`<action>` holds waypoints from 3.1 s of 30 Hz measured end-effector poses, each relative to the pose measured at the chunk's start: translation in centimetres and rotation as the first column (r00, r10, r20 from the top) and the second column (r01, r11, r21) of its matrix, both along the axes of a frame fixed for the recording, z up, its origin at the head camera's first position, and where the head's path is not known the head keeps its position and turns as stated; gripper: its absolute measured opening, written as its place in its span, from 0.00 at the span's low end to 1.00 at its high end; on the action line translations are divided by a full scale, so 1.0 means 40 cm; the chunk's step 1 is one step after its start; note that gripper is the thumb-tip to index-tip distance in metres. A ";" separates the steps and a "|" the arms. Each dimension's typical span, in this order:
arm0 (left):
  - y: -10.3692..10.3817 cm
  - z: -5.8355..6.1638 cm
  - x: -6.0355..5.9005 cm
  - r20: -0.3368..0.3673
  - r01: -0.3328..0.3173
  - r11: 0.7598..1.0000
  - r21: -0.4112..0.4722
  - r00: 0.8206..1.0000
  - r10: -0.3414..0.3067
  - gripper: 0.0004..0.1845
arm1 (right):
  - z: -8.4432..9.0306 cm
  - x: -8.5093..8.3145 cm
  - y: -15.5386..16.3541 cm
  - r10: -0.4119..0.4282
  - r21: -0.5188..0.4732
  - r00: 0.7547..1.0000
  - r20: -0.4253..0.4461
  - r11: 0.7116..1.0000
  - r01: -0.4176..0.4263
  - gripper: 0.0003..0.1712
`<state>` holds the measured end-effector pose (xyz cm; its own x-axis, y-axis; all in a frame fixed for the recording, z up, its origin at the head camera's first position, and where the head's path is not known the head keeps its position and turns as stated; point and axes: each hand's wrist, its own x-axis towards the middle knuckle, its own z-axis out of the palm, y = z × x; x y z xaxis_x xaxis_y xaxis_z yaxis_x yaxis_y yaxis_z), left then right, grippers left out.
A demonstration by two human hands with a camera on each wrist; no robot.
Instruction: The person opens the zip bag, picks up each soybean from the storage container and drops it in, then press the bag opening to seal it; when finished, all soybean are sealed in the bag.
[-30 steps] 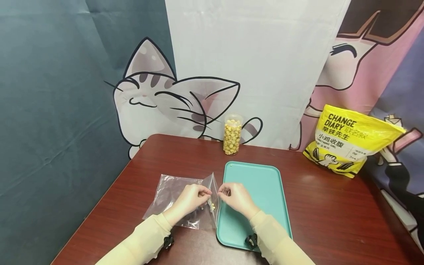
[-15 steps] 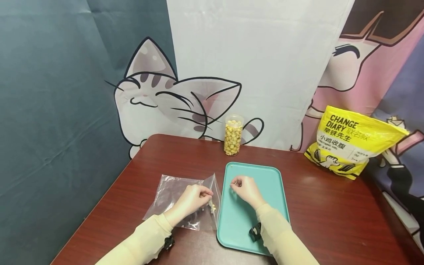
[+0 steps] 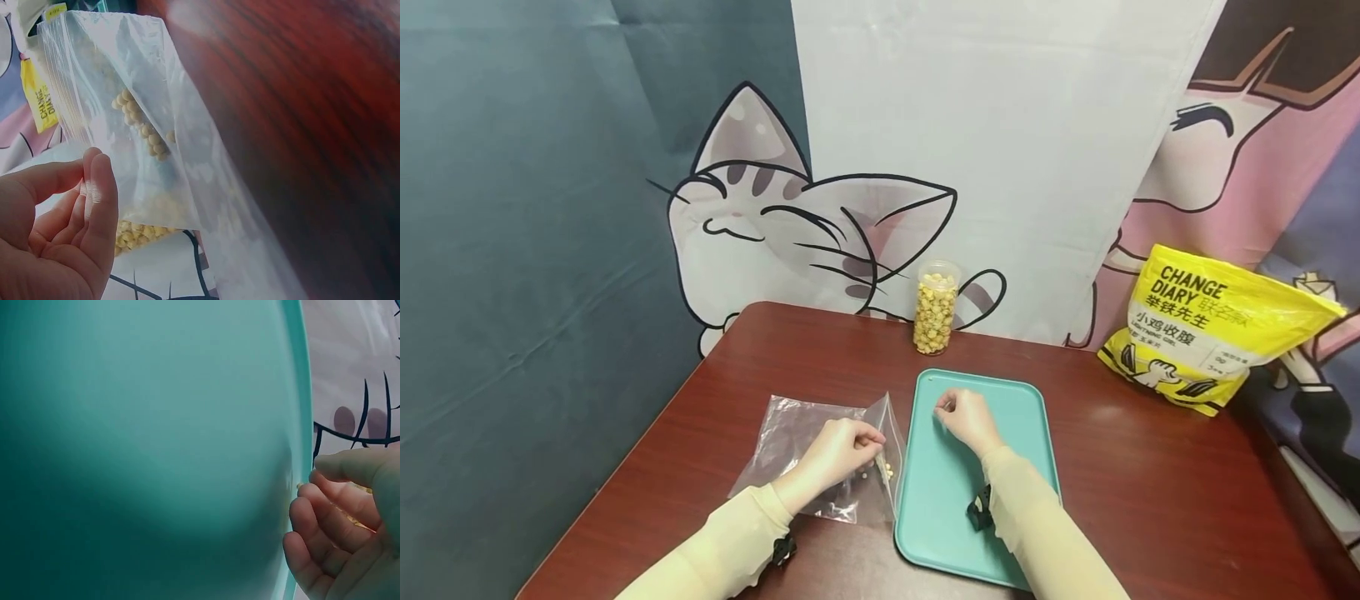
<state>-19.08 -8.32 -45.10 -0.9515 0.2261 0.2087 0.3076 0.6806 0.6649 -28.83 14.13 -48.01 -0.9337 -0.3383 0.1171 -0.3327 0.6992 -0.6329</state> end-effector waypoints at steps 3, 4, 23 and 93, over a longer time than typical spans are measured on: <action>0.000 0.000 -0.001 -0.003 0.002 1.000 -0.003 1.000 -0.002 0.09 | 0.000 -0.016 0.004 -0.018 0.017 1.000 0.012 1.000 0.017 0.02; 0.001 0.000 -0.001 -0.006 0.002 1.000 -0.004 1.000 -0.002 0.09 | 0.001 -0.020 0.006 -0.018 0.023 1.000 0.013 1.000 0.018 0.02; 0.000 -0.005 0.000 0.017 -0.020 1.000 0.006 1.000 0.020 0.09 | -0.005 -0.096 -0.019 -0.077 0.028 0.995 0.070 0.997 0.075 0.06; -0.009 -0.022 0.004 0.010 -0.030 0.998 0.062 1.000 0.029 0.09 | 0.030 0.099 -0.093 0.070 -0.135 0.995 -0.068 0.988 -0.079 0.03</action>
<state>-18.91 -8.69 -45.98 -0.9595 0.1847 0.2128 0.2817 0.6467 0.7088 -24.86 10.42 -46.83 -0.8959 -0.3830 0.2253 -0.4228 0.5789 -0.6972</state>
